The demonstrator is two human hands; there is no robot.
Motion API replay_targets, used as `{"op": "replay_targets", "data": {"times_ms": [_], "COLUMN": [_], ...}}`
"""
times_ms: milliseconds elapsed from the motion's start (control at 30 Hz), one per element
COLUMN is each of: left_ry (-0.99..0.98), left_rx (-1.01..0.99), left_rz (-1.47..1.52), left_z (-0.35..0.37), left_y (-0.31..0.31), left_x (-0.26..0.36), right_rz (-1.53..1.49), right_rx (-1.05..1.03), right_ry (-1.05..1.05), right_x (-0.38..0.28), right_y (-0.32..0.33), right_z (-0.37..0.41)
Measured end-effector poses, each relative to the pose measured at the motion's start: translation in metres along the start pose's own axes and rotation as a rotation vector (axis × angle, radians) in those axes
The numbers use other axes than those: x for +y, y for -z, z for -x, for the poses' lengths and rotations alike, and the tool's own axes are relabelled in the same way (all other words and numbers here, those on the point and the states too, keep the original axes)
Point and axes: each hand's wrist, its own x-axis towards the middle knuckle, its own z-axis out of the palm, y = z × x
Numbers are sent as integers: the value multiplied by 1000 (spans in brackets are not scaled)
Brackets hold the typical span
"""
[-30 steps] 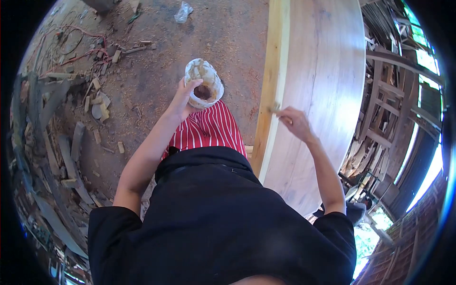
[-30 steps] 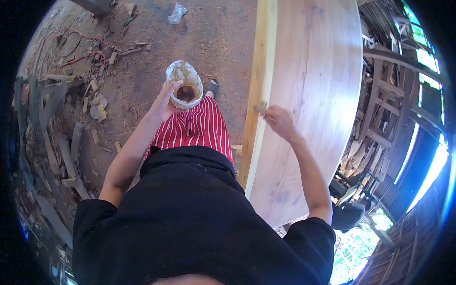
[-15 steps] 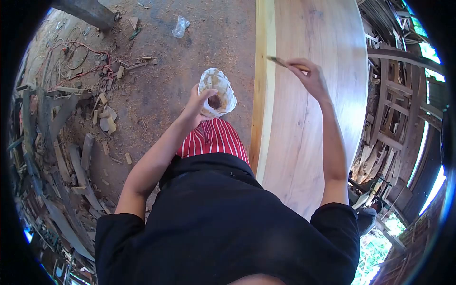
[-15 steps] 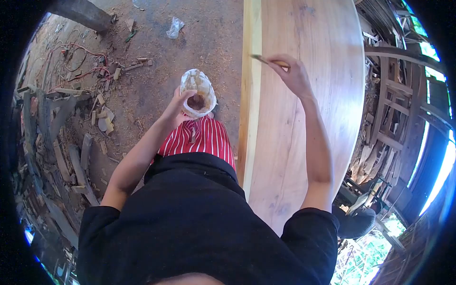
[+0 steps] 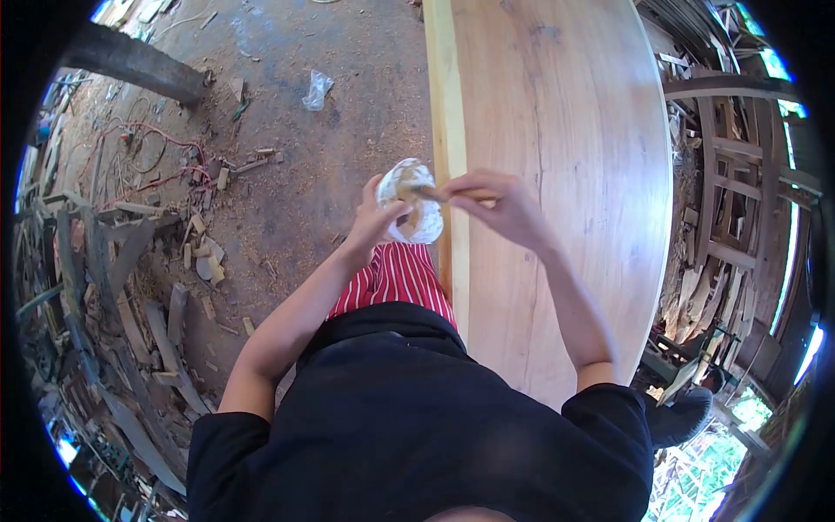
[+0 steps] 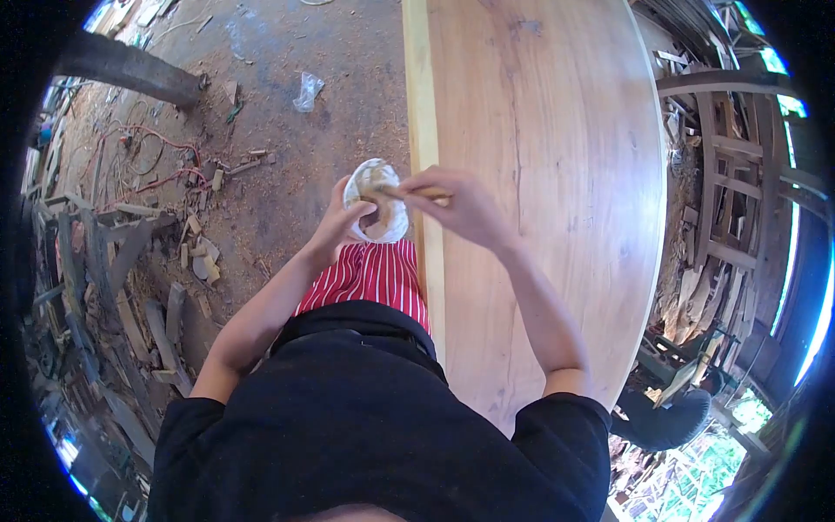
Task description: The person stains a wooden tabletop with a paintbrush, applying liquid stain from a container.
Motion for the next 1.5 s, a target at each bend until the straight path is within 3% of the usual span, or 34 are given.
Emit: {"op": "replay_targets", "data": {"times_ms": [33,100,133,200,267,333,367,433,467,667,767,833,867,967,1133,1267,1400,1433,1500], "left_ry": [-15,27,23,134,153,156,153,167,176,163,105,111,115,119,158,196,170,177,188], "left_rx": [-18,-12,-19,81,89,74,71,92,101,144,131,147,151,155,121,91,19,48,61], "left_rz": [89,149,142,42,55,140,135,141,151,232,284,280,276,295,323,287,296,285,282], "left_z": [-3,3,5,7,2,5,4,6,7,12,13,15,16,17,12,5,-3,-2,-2], "left_y": [1,0,-1,-1,-1,-2,-2,-3,-4,-13,-15,-17,-17,-17,-10,-8,-7,-10,-12], "left_x": [-3,4,7,11,5,7,7,9,9,13,14,17,19,22,14,7,3,6,9], "right_rz": [-1,-96,-95,288,288,150,142,129,121,91,232,487,483,549,421,315,140,142,190], "right_rx": [11,322,332,368,346,-108,-114,-406,-414,-102,25,254,253,166,-58,-367,-727,-725,-521], "right_ry": [0,-139,-137,-135,-170,-314,-309,-439,-441,-113,-65,199,196,140,91,-218,-587,-587,-462], "right_x": [0,6,16,49,74,73,74,71,78,136,136,140,144,152,129,89,76,86,122], "right_y": [14,44,58,79,81,79,82,90,95,141,146,145,142,125,99,101,121,129,153], "right_z": [3,8,11,19,34,45,41,32,25,-97,-155,-178,-175,-145,-18,57,60,55,34]}}
